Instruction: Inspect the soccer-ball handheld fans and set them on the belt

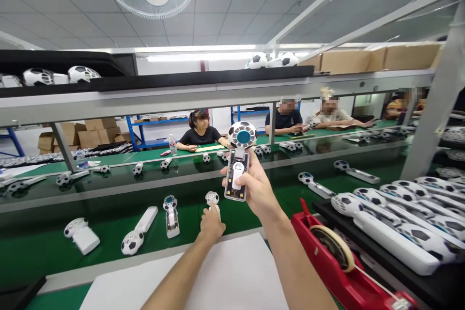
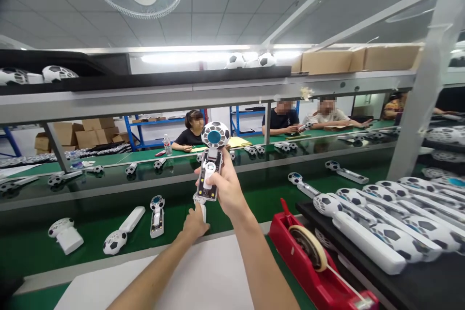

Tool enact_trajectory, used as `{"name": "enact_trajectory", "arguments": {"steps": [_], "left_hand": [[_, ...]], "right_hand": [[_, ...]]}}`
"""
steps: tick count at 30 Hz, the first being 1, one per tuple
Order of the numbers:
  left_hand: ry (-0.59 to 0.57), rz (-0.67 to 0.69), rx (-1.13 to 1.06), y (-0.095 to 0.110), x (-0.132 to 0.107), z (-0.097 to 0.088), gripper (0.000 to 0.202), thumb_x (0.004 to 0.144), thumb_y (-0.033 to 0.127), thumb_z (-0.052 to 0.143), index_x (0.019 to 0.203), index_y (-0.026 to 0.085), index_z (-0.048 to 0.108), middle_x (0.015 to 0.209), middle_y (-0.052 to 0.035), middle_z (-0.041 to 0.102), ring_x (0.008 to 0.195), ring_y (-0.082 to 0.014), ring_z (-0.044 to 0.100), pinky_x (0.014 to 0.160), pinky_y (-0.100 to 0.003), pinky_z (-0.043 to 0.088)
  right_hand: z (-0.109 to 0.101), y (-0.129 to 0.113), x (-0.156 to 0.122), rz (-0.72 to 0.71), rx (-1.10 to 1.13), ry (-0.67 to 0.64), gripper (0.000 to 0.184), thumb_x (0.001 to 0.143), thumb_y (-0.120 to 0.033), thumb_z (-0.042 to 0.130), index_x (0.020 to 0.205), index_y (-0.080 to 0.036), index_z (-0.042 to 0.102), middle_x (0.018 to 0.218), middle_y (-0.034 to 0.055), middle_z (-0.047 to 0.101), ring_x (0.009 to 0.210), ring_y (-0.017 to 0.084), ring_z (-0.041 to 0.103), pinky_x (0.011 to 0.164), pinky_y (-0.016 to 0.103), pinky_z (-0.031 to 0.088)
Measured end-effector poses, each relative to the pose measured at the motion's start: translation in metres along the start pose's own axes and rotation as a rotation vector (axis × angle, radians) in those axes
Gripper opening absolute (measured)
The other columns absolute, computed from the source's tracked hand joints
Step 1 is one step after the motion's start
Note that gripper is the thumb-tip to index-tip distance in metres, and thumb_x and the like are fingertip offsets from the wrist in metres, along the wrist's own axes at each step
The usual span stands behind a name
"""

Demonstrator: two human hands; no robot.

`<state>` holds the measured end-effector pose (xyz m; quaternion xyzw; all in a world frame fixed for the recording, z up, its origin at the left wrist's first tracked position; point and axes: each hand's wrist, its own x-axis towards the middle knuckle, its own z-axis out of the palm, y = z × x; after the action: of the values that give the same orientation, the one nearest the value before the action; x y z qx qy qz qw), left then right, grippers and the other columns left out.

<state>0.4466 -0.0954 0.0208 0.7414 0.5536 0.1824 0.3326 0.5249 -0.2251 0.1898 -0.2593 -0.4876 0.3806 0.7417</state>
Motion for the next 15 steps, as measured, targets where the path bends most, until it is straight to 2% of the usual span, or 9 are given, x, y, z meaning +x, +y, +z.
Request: {"name": "enact_trajectory", "arguments": {"steps": [2, 5, 8, 11, 13, 15], "left_hand": [[-0.094, -0.035, -0.194, 0.000, 0.002, -0.024, 0.063, 0.064, 0.021, 0.074, 0.121, 0.013, 0.048, 0.122, -0.0215, 0.058, 0.119, -0.0376, 0.058, 0.094, -0.046, 0.047], [-0.262, -0.028, -0.551, -0.001, -0.009, -0.067, 0.033, 0.079, 0.030, 0.058, 0.106, 0.012, 0.054, 0.101, -0.0184, 0.067, 0.095, -0.0274, 0.068, 0.078, -0.036, 0.054], [-0.347, 0.028, -0.856, 0.000, -0.035, -0.105, 0.031, 0.084, 0.028, 0.046, 0.108, 0.009, 0.055, 0.097, -0.0181, 0.069, 0.080, -0.0186, 0.067, 0.074, -0.030, 0.054], [-0.313, 0.088, -1.102, 0.003, -0.065, -0.133, 0.034, 0.085, 0.023, 0.046, 0.115, 0.009, 0.052, 0.100, -0.0164, 0.069, 0.069, -0.0138, 0.062, 0.067, -0.027, 0.053], [-0.231, 0.151, -1.225, 0.006, -0.084, -0.148, 0.033, 0.086, 0.022, 0.050, 0.116, 0.009, 0.051, 0.101, -0.0158, 0.070, 0.062, -0.0129, 0.059, 0.058, -0.027, 0.051], [-0.143, 0.231, -1.258, 0.010, -0.102, -0.163, 0.032, 0.086, 0.021, 0.054, 0.116, 0.010, 0.051, 0.101, -0.0160, 0.071, 0.060, -0.0137, 0.060, 0.054, -0.028, 0.051]], "right_hand": [[0.001, -0.006, -0.003, -0.021, -0.010, -0.003, 0.082, 0.062, -0.010, 0.057, 0.138, -0.029, 0.033, 0.092, 0.0008, 0.073, 0.066, 0.019, 0.068, 0.059, 0.030, 0.053], [0.003, -0.011, -0.006, -0.045, -0.021, -0.003, 0.075, 0.062, -0.010, 0.056, 0.133, -0.028, 0.036, 0.090, 0.0006, 0.072, 0.066, 0.019, 0.068, 0.059, 0.030, 0.054], [0.003, -0.012, -0.007, -0.063, -0.048, -0.010, 0.072, 0.064, -0.010, 0.057, 0.131, -0.028, 0.036, 0.088, -0.0002, 0.071, 0.067, 0.018, 0.068, 0.060, 0.030, 0.054], [0.006, -0.010, -0.008, -0.087, -0.092, -0.004, 0.073, 0.064, -0.011, 0.059, 0.131, -0.027, 0.036, 0.089, -0.0004, 0.072, 0.068, 0.018, 0.068, 0.063, 0.031, 0.056], [0.010, -0.007, -0.009, -0.104, -0.119, 0.000, 0.071, 0.064, -0.011, 0.059, 0.130, -0.027, 0.037, 0.090, 0.0001, 0.072, 0.068, 0.019, 0.069, 0.063, 0.032, 0.056], [0.017, -0.007, -0.013, -0.131, -0.140, 0.003, 0.067, 0.065, -0.011, 0.059, 0.128, -0.027, 0.039, 0.090, 0.0003, 0.072, 0.069, 0.019, 0.069, 0.061, 0.032, 0.056]]}}
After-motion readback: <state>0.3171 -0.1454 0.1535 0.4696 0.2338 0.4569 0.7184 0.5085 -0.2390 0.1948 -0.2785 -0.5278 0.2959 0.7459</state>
